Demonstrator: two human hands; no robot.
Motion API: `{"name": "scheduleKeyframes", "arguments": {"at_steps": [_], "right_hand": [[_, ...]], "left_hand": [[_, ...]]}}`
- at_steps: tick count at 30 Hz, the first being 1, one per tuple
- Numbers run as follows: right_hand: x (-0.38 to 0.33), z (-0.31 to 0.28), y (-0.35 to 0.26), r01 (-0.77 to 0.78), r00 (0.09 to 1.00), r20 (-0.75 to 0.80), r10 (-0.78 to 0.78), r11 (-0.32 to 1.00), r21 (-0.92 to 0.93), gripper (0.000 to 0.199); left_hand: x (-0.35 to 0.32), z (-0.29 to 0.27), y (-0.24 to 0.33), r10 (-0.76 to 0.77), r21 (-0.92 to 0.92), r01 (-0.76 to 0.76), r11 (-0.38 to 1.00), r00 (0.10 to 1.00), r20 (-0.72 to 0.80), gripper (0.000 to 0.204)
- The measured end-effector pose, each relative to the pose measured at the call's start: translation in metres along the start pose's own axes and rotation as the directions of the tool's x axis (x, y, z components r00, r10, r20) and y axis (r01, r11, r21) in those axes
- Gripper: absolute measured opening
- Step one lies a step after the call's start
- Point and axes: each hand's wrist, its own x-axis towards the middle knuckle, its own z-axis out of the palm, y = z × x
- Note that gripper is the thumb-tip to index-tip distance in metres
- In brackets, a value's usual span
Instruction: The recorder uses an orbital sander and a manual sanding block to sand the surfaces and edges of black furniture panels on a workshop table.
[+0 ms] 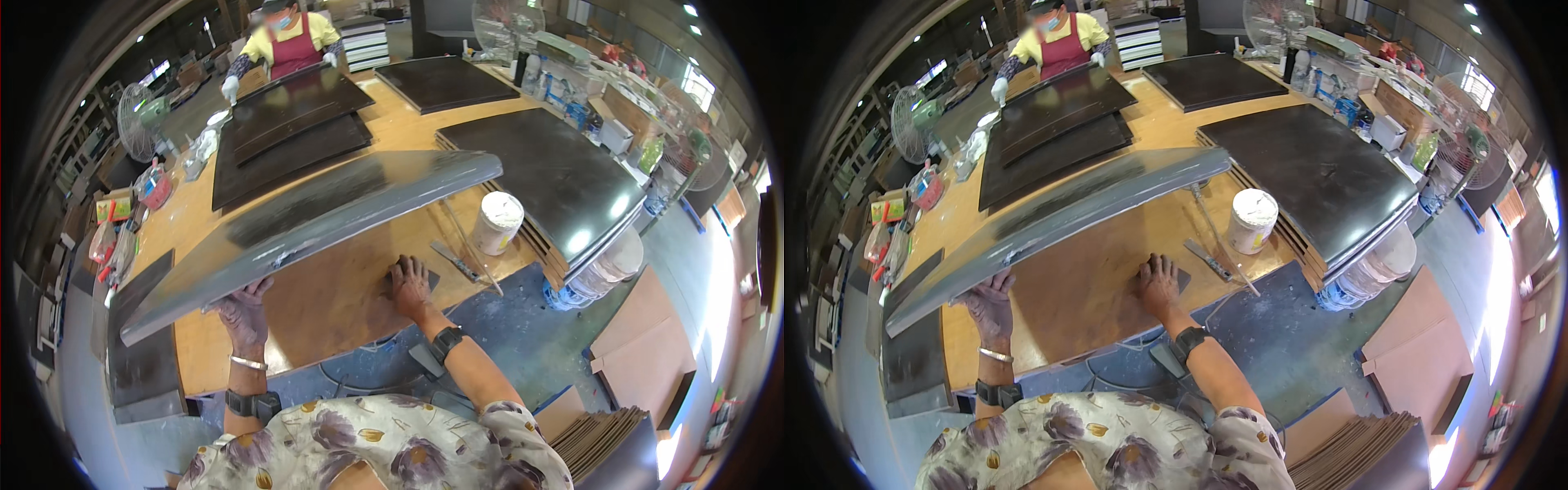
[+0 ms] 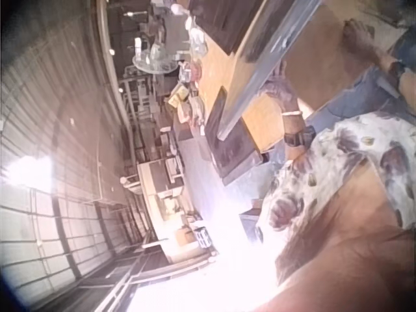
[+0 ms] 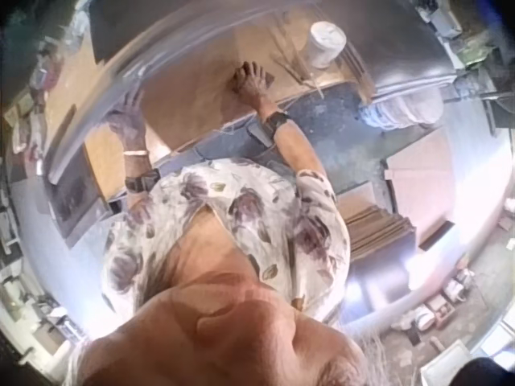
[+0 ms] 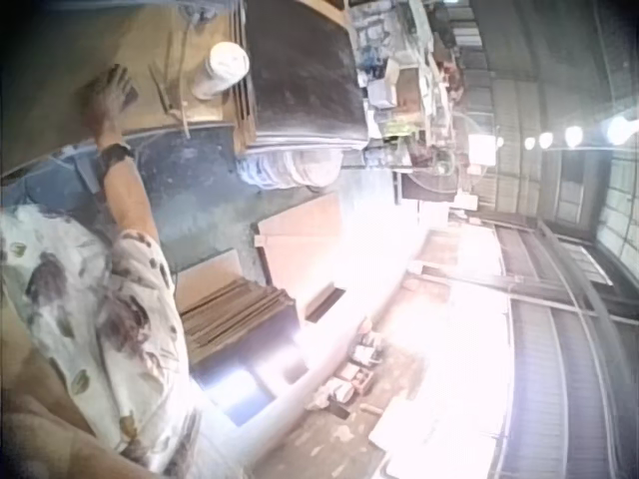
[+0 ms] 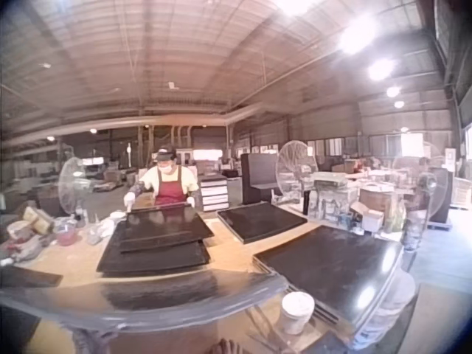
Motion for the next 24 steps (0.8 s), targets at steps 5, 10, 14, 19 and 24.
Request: {"name": "scheduleKeyframes", "arguments": {"at_steps": [5,10,14,19,24], "right_hand": [[0.000,-0.021,0.014,-0.075,0.997,-0.033,0.072,0.991,-0.109,0.054],[-0.023,-0.050,0.021,-0.045,0.985,0.169,0.026,0.993,0.108,0.064],[-0.027,-0.065,0.015,0.034,0.978,0.204,-0.032,0.999,-0.009,0.074],[-0.021,-0.117,-0.024,0.058,0.973,0.209,-0.096,0.981,0.183,0.073],[-0.036,-0.233,-0.079,0.367,0.930,-0.058,-0.363,0.906,0.209,0.073]], "left_hand": [[-0.002,0.003,-0.004,0.008,0.003,-0.008,1.000,0.999,0.050,0.076],[-0.007,0.007,-0.013,0.026,-0.049,-0.021,0.999,0.993,0.112,0.068],[-0.012,0.016,-0.018,0.084,-0.031,-0.082,0.996,0.992,0.099,0.061],[-0.017,0.029,-0.016,0.022,-0.220,-0.026,0.975,1.000,-0.019,0.040],[-0.015,0.028,-0.008,0.105,0.086,-0.103,0.991,0.994,-0.025,0.033]]}}
